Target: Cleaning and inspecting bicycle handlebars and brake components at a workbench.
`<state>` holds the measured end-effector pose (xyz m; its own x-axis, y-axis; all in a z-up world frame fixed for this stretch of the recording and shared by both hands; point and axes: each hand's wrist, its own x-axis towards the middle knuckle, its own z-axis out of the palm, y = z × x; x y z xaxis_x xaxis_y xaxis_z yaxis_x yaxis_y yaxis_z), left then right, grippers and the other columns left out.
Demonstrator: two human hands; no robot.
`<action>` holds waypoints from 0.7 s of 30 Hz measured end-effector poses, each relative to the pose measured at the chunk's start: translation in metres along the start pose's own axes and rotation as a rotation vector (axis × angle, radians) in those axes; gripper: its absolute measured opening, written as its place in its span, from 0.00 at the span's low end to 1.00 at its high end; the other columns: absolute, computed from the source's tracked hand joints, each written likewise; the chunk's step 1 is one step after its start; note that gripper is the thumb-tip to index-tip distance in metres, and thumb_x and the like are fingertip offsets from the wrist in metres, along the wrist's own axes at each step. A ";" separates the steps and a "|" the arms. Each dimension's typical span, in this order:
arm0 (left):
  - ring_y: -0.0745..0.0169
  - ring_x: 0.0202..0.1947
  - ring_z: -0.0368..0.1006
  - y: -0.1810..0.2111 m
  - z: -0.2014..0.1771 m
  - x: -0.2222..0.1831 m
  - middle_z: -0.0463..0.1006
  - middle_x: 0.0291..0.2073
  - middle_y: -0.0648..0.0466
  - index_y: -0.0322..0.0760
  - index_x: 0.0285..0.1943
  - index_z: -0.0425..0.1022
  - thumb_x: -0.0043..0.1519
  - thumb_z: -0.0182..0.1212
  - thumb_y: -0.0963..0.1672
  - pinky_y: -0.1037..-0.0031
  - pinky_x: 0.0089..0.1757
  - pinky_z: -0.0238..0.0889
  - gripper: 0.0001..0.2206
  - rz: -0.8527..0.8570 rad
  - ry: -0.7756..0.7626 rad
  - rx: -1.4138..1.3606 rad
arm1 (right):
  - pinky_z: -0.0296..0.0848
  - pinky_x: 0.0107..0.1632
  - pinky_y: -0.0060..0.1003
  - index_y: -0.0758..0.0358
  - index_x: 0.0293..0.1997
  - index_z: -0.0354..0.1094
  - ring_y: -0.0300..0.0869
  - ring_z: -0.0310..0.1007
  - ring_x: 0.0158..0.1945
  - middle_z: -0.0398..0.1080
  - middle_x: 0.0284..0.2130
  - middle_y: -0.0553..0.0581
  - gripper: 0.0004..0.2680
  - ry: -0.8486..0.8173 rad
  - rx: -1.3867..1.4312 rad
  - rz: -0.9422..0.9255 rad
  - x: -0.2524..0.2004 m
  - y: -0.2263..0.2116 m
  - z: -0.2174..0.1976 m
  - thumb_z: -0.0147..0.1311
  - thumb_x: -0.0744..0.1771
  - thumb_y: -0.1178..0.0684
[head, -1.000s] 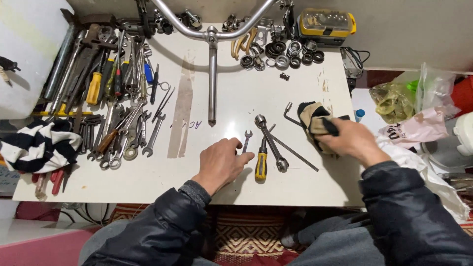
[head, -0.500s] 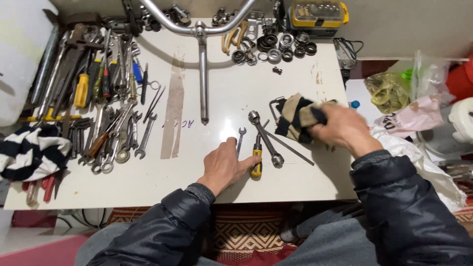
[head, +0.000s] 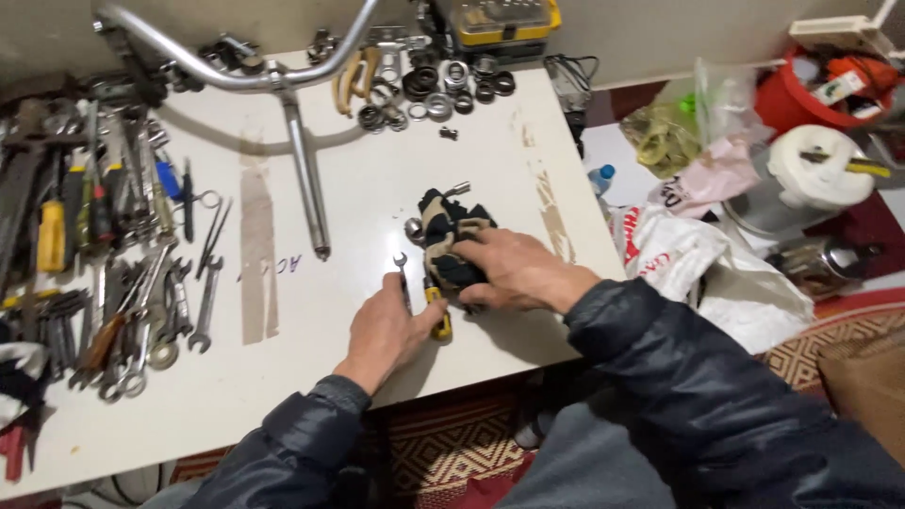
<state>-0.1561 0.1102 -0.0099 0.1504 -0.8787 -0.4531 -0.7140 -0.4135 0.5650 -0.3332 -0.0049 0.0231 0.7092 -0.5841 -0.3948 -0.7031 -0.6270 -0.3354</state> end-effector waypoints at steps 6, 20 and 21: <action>0.34 0.54 0.76 0.003 -0.001 0.003 0.79 0.48 0.34 0.31 0.67 0.61 0.58 0.54 0.64 0.52 0.50 0.71 0.41 -0.074 -0.039 -0.006 | 0.73 0.52 0.53 0.50 0.70 0.56 0.60 0.71 0.52 0.66 0.48 0.63 0.30 0.066 -0.235 -0.044 0.027 0.012 0.040 0.61 0.62 0.32; 0.55 0.30 0.75 0.032 -0.047 -0.036 0.79 0.21 0.48 0.40 0.43 0.83 0.61 0.64 0.57 0.66 0.38 0.68 0.20 -0.045 0.159 -0.340 | 0.71 0.47 0.58 0.57 0.62 0.61 0.63 0.73 0.42 0.69 0.39 0.65 0.27 0.456 -0.090 -0.193 -0.023 -0.010 -0.012 0.66 0.61 0.37; 0.60 0.28 0.71 0.042 -0.053 -0.048 0.76 0.21 0.50 0.36 0.37 0.80 0.63 0.61 0.50 0.70 0.35 0.63 0.13 0.122 0.099 -0.462 | 0.71 0.43 0.56 0.55 0.61 0.61 0.58 0.73 0.40 0.71 0.38 0.62 0.24 0.404 -0.044 -0.168 -0.034 -0.013 -0.030 0.62 0.63 0.36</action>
<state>-0.1565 0.1228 0.0724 0.1647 -0.9365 -0.3097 -0.3554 -0.3492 0.8670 -0.3469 0.0081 0.0665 0.7829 -0.6214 0.0317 -0.5796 -0.7469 -0.3258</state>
